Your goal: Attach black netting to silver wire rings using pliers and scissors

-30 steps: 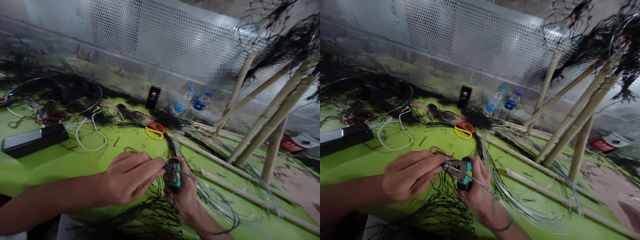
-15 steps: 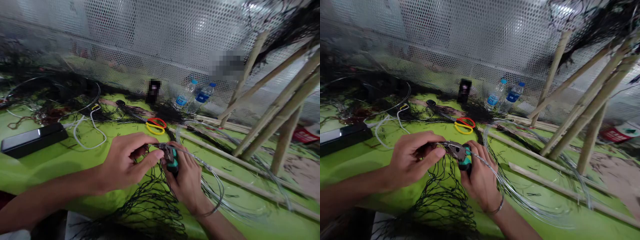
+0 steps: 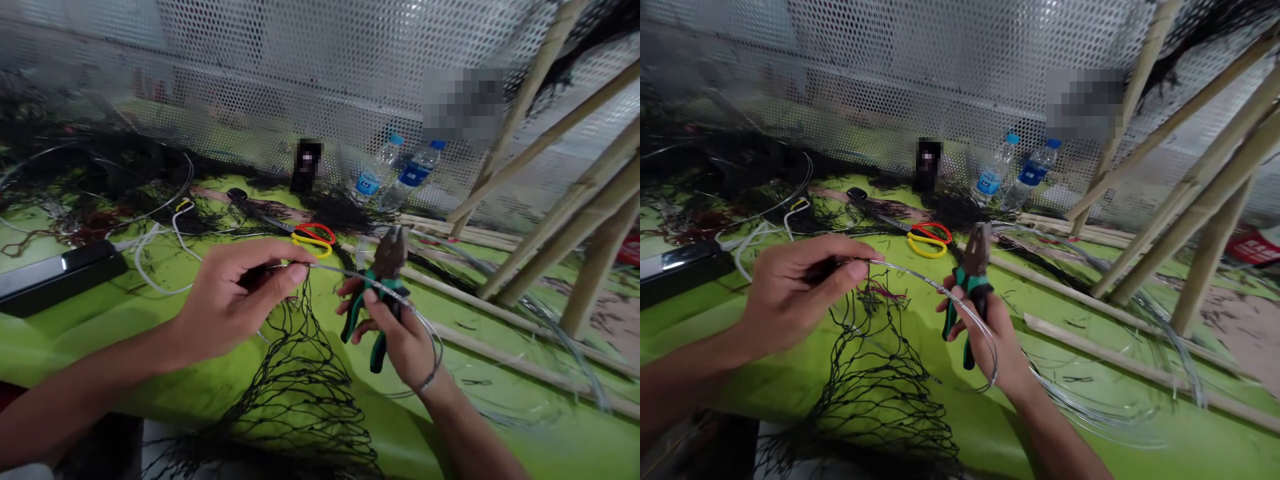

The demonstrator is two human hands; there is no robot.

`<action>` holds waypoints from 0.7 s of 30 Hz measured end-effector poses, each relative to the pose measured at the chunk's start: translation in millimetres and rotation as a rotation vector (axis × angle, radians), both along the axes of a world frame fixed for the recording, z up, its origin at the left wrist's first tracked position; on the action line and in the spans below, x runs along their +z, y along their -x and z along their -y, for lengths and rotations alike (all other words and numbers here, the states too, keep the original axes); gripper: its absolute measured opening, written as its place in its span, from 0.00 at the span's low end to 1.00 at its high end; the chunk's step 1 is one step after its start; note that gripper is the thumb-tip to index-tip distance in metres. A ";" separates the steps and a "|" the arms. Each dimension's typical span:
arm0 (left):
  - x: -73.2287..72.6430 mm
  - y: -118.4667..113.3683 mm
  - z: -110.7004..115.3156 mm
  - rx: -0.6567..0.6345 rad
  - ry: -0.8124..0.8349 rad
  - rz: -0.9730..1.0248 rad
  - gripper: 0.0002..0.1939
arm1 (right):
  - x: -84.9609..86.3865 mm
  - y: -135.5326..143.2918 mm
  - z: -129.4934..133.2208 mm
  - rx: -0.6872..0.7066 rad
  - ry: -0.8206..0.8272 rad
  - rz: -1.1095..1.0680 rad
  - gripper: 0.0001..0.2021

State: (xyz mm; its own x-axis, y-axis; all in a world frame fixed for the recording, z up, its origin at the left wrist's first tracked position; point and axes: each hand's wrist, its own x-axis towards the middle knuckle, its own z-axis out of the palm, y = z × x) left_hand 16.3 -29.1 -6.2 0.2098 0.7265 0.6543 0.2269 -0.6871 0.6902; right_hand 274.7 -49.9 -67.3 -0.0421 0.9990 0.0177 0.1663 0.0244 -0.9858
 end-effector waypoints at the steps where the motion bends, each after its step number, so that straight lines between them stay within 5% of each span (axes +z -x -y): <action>1: -0.5 0.0 0.2 0.003 0.002 0.004 0.05 | 1.5 -2.2 -0.7 -0.007 -0.003 -0.066 0.21; 7: -3.7 2.2 1.0 0.025 0.049 0.053 0.03 | 8.7 -11.0 0.1 -0.012 -0.066 -0.137 0.17; 16: -0.5 1.5 0.2 -0.001 0.054 0.101 0.09 | 13.1 -31.3 20.8 0.262 -0.066 -0.146 0.21; 21: -1.1 7.0 -4.4 0.019 0.130 0.077 0.13 | 10.5 -34.9 21.7 0.277 -0.201 -0.065 0.23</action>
